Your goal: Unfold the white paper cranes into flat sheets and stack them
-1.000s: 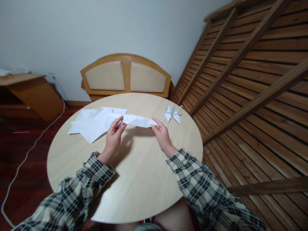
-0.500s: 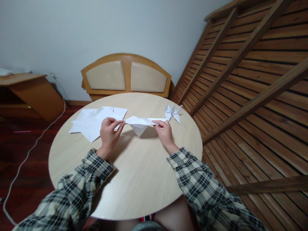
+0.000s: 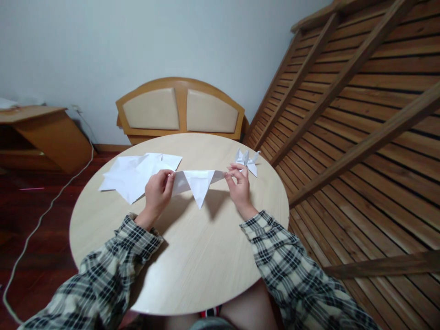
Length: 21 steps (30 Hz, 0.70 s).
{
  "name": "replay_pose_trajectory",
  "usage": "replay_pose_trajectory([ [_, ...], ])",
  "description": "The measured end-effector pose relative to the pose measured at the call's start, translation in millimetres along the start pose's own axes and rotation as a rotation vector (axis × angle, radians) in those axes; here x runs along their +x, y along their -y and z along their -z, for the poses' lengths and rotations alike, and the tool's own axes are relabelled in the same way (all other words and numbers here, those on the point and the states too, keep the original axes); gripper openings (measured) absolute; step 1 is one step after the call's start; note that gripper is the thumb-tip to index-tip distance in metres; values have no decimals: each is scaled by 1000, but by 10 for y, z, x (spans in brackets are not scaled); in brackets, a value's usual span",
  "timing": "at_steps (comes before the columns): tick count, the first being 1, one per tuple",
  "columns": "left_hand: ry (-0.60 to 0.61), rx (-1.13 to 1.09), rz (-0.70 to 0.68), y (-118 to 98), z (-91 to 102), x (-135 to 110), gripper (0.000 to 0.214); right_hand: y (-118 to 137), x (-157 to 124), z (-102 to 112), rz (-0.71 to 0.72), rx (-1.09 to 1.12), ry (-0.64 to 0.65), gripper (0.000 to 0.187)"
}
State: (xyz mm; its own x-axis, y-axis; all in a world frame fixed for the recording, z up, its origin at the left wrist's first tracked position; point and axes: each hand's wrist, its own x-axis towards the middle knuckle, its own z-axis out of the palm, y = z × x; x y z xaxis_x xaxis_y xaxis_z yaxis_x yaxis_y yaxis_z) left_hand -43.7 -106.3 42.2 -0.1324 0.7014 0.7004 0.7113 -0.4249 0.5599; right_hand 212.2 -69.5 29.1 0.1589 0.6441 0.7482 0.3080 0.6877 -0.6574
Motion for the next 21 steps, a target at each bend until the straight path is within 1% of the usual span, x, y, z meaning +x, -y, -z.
replay_pose_trajectory([
  [4,80,-347,186,-60,13,31,20,3,37,9,-91,121,-56,30],
  [6,111,-546,336,-88,6,48,21,-9,45,7,-174,189,-76,32],
  [8,165,-736,514,-120,-9,56,24,-41,42,-5,-284,257,-69,35],
  [10,221,-879,653,-155,-27,53,27,-100,27,-23,-385,317,-26,37],
  [11,238,-925,696,-171,-35,49,28,-139,17,-32,-424,331,12,36],
  [12,244,-955,725,-182,-43,42,28,-183,4,-38,-459,325,48,34],
  [14,236,-983,767,-187,-57,27,29,-274,-26,-42,-500,232,114,28],
  [15,231,-987,795,-178,-63,20,29,-312,-42,-39,-501,166,144,26],
  [16,229,-987,826,-161,-69,14,29,-340,-58,-33,-469,99,165,26],
  [18,230,-985,890,-110,-83,4,28,-358,-87,-18,-353,-52,248,31],
  [21,246,-975,948,-25,-113,-1,25,-308,-124,-10,-162,-290,376,44],
])
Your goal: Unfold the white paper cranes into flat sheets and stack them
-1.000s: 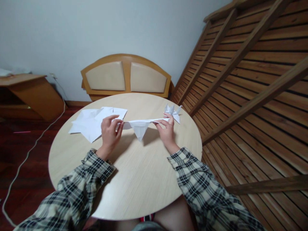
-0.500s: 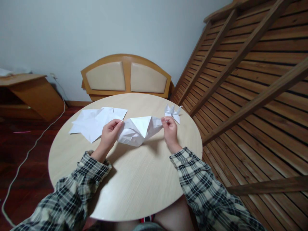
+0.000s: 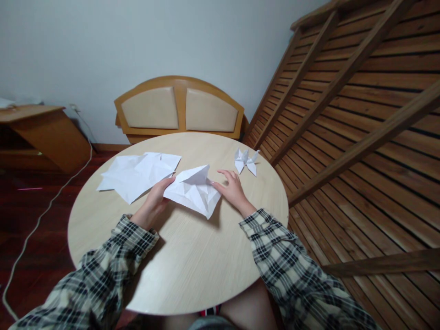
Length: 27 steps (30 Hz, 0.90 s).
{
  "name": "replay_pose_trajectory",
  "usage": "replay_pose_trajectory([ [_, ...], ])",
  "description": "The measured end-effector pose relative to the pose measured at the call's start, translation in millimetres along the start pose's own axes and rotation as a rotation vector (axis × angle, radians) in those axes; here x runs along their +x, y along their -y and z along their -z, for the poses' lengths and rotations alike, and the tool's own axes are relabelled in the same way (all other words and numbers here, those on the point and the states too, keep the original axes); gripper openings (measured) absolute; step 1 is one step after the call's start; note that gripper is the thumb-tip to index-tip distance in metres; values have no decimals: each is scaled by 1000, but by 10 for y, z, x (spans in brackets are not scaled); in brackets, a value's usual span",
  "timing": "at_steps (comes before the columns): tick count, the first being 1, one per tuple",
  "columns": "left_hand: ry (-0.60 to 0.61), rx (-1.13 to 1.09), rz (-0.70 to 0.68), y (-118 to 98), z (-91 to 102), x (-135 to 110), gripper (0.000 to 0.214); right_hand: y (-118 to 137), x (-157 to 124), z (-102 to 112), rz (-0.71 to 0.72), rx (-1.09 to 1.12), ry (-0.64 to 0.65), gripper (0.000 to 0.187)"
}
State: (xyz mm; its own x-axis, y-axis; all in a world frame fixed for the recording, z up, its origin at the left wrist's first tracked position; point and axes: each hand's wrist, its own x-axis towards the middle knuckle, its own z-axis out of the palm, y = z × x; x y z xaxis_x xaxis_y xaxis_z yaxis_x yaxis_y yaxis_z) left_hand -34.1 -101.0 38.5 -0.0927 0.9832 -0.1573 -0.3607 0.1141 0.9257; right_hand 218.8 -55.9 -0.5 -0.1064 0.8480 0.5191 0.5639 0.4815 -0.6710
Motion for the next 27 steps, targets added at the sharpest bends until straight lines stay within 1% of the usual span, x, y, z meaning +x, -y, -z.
replay_pose_trajectory([
  [3,21,23,31,32,18,41,20,59,-32,-25,80,-129,87,58],
  [5,54,57,41,45,12,37,18,72,-42,-61,113,-144,124,59],
  [7,98,109,45,52,2,9,18,66,-43,-93,133,-129,139,51],
  [10,157,242,3,57,2,-32,23,47,-25,-104,130,-66,156,31],
  [12,141,361,-59,59,21,-32,25,41,-7,-85,119,-11,146,22],
  [14,79,537,-158,61,52,-9,24,38,9,-58,106,26,111,21],
  [17,-26,904,-391,51,95,28,22,35,14,-34,68,56,67,28],
  [19,-48,1061,-552,38,101,32,21,35,5,-31,45,60,66,30],
  [21,-5,1085,-667,28,83,20,19,44,-6,-31,34,30,74,32],
  [22,28,1070,-700,27,67,12,18,52,-12,-30,33,8,76,32],
  [24,94,1034,-720,36,29,0,17,74,-21,-25,36,-22,75,31],
  [27,151,961,-686,81,-18,-2,15,115,-33,-22,43,9,79,30],
])
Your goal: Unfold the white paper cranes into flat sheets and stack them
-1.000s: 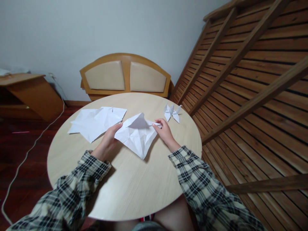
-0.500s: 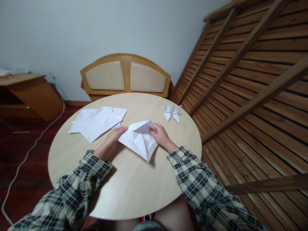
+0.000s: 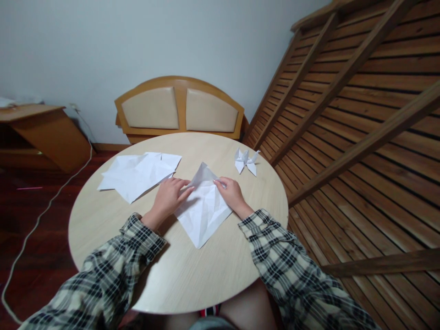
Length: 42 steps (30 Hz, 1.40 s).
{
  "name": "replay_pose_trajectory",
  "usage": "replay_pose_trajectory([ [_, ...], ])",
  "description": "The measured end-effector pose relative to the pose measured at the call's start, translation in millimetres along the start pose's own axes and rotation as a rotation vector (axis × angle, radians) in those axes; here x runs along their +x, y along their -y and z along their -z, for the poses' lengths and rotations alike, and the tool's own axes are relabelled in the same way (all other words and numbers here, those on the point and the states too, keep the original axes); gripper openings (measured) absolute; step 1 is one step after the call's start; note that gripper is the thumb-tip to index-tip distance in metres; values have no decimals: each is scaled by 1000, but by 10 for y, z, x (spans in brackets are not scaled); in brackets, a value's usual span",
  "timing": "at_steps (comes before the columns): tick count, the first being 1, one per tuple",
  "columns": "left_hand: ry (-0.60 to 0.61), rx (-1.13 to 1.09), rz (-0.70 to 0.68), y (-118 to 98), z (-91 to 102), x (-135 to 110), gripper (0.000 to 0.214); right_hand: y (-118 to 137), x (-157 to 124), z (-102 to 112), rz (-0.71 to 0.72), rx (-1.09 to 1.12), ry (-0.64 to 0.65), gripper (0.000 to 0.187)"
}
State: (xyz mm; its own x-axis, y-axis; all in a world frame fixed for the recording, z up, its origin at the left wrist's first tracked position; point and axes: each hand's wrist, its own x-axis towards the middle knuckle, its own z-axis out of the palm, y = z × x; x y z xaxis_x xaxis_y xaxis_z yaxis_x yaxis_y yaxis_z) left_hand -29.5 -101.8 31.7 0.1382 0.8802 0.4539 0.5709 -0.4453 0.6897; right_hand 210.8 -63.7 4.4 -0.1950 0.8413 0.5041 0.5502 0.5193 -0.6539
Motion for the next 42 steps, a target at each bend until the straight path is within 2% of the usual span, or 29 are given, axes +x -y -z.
replay_pose_trajectory([
  [2,-15,-46,41,9,-38,-8,13,23,-8,-6,-8,58,5,31],
  [8,-49,8,175,15,-72,-50,31,70,-25,-29,-81,125,-28,37],
  [16,-79,-182,243,4,-77,-41,39,141,-16,-3,-108,137,-80,49],
  [30,-82,-224,241,-3,-49,-27,38,152,-3,13,-115,130,-86,53],
  [36,-60,-142,193,-27,-4,-10,39,154,18,39,-97,101,-84,54],
  [42,-56,-148,232,-1,20,5,36,126,26,39,-98,89,-77,55],
])
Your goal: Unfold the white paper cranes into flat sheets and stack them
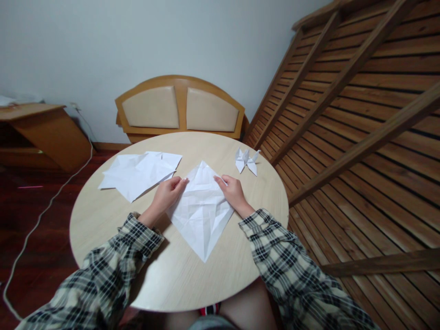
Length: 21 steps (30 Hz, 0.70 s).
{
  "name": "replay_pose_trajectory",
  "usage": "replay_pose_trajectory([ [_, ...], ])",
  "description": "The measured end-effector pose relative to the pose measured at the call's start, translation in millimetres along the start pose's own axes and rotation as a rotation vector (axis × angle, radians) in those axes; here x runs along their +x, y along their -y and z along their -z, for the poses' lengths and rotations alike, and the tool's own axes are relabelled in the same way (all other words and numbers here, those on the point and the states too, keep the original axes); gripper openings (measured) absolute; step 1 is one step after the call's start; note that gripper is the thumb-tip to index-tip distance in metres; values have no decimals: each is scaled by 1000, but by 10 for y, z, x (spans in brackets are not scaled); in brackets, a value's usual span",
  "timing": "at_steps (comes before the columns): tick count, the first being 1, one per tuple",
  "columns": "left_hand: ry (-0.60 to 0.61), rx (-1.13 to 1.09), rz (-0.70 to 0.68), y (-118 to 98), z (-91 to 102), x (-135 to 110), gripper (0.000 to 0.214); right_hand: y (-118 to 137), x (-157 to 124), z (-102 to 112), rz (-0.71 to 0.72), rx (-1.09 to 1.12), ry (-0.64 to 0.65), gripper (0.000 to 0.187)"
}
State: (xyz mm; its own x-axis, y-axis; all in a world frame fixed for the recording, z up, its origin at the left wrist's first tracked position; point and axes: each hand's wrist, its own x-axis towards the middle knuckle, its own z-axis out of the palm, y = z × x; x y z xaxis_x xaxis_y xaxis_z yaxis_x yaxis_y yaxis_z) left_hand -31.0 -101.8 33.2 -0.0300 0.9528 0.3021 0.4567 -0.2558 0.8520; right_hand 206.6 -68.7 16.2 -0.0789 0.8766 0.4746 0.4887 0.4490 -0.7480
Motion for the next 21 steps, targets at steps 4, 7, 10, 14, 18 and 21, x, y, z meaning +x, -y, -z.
replay_pose_trajectory([
  [4,-18,-7,-15,31,35,26,36,-9,2,33,-6,32,46,53],
  [7,-85,33,-30,63,107,61,38,-27,12,57,-28,67,167,51],
  [10,-151,84,-11,111,202,104,42,-51,30,54,-56,88,192,53],
  [14,-146,105,-9,172,278,140,44,-58,50,32,-90,145,155,55],
  [18,-108,93,-24,190,277,144,42,-43,59,31,-93,175,122,57],
  [21,-89,73,-40,176,274,147,39,-48,66,36,-86,131,47,59],
])
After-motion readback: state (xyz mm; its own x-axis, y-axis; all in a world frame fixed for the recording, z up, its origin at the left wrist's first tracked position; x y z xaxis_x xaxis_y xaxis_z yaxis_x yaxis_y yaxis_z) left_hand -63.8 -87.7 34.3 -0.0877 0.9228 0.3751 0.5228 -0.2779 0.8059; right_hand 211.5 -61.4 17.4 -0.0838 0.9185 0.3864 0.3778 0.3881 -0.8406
